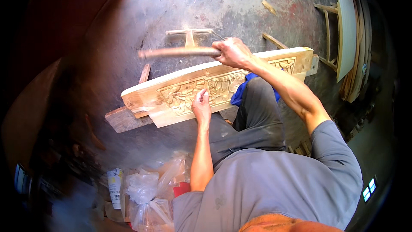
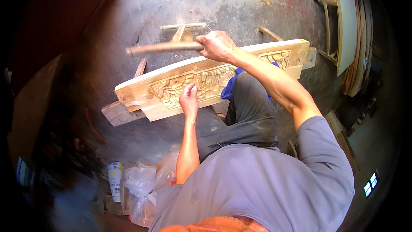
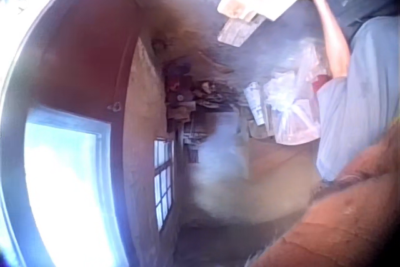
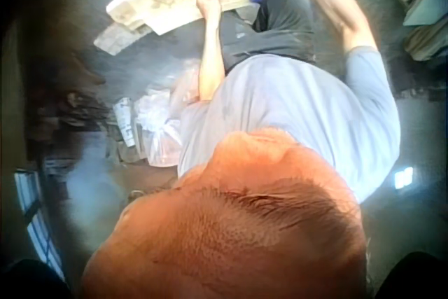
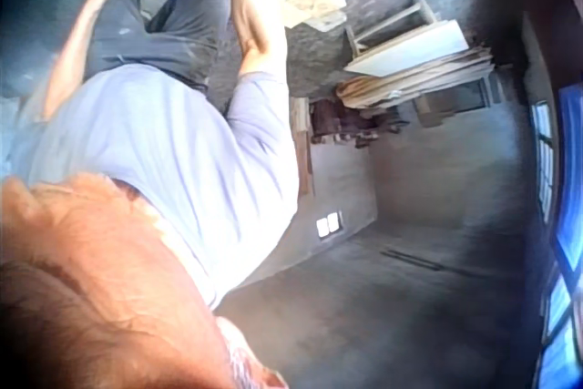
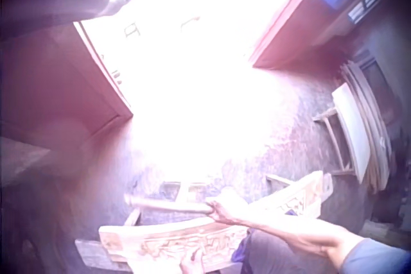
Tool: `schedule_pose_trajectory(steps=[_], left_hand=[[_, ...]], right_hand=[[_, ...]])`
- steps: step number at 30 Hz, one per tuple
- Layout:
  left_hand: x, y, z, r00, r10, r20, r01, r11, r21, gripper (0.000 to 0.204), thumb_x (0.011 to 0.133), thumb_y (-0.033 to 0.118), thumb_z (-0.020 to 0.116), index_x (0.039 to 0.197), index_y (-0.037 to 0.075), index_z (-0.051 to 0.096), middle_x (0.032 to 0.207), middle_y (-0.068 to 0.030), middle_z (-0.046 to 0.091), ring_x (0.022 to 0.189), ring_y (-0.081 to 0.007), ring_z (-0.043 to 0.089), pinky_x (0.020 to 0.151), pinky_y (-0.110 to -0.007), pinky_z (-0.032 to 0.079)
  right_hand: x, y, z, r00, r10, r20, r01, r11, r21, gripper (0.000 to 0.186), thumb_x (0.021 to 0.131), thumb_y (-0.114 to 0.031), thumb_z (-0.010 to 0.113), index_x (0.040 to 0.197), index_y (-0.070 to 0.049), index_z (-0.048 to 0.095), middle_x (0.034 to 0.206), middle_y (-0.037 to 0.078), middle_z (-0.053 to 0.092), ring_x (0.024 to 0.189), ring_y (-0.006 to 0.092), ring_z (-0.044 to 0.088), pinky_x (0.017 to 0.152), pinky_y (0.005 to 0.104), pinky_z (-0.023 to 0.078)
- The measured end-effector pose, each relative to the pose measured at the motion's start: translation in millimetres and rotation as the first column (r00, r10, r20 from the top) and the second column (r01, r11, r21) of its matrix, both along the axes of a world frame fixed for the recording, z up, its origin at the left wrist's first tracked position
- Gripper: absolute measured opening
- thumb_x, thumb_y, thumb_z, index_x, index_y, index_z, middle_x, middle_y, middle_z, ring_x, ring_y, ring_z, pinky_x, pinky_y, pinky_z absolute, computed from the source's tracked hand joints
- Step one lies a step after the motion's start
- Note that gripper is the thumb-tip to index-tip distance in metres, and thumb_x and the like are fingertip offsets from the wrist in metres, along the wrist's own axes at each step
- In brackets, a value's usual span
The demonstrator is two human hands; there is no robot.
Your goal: The person wipes a carved wooden board with a blue cloth and then uses a bow saw to cut around the edges of the carved floral patterns.
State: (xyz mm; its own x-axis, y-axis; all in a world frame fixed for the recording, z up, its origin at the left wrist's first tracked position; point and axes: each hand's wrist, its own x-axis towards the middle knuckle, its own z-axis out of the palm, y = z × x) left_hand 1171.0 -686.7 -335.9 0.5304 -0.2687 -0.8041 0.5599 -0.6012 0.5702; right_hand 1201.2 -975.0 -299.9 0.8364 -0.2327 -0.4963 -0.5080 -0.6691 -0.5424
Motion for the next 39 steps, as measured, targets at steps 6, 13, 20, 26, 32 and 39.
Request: schedule_pose_trajectory(steps=[6,13,20,26,32,39], left_hand=[[-11.0,-14.6,28.4,0.990,0.121,0.067,-0.115,0.989,-0.092,0.028,0.102,0.011,0.066,0.126,-0.002,0.071,0.111,-0.0112,0.076,0.101,-0.0143,0.070,0.091,-0.029,0.054],[-12.0,-32.6,57.3,0.966,0.259,-0.015,-0.258,0.953,-0.161,0.033,0.106,0.013,0.061,0.134,-0.005,0.064,0.124,-0.0176,0.072,0.114,-0.0194,0.068,0.100,-0.032,0.052],[16.4,-69.6,121.7,0.906,0.077,0.416,0.142,0.871,-0.470,0.047,0.111,0.034,0.048,0.132,-0.005,0.064,0.136,-0.0221,0.065,0.130,-0.0385,0.060,0.112,-0.044,0.044],[20.1,-75.6,127.6,0.903,-0.020,0.428,0.274,0.796,-0.540,0.058,0.113,0.043,0.035,0.122,-0.002,0.070,0.125,-0.0198,0.070,0.127,-0.0413,0.061,0.121,-0.055,0.034],[24.2,-70.8,137.8,0.906,-0.065,0.419,0.316,0.764,-0.563,0.059,0.113,0.042,0.033,0.112,0.001,0.075,0.114,-0.0179,0.073,0.120,-0.0407,0.064,0.123,-0.060,0.028],[40.2,-62.3,155.7,0.906,-0.181,0.383,0.384,0.733,-0.562,0.059,0.112,0.039,0.034,0.103,0.000,0.077,0.111,-0.0179,0.073,0.118,-0.0396,0.064,0.123,-0.060,0.027]], right_hand=[[-7.8,2.8,148.1,0.775,-0.590,-0.228,0.524,0.397,0.754,0.032,0.088,-0.017,0.083,0.106,-0.004,0.059,0.082,0.002,0.064,0.068,0.0105,0.063,0.060,0.0269,0.051],[-43.8,76.9,198.0,0.418,-0.850,-0.321,0.630,0.017,0.776,0.019,0.105,-0.020,0.057,0.093,-0.012,0.045,0.053,-0.001,0.037,0.039,0.0099,0.034,0.039,0.0287,0.028],[-62.4,105.8,203.7,0.406,-0.869,-0.283,0.535,-0.025,0.844,0.021,0.106,-0.020,0.055,0.092,-0.009,0.043,0.053,0.002,0.039,0.037,0.0121,0.034,0.041,0.0301,0.032],[-60.6,125.5,218.7,0.304,-0.888,-0.344,0.531,-0.142,0.835,0.019,0.102,-0.010,0.060,0.090,-0.007,0.045,0.054,0.002,0.042,0.041,0.0116,0.039,0.041,0.0287,0.032],[-56.0,140.4,229.7,0.273,-0.904,-0.329,0.549,-0.134,0.825,0.015,0.105,-0.010,0.054,0.092,-0.008,0.045,0.053,0.003,0.040,0.038,0.0126,0.036,0.041,0.0300,0.032],[-50.3,161.4,238.6,0.147,-0.949,-0.280,0.565,-0.152,0.811,0.022,0.108,-0.017,0.054,0.091,-0.007,0.043,0.055,0.004,0.042,0.040,0.0137,0.040,0.042,0.0302,0.035]])
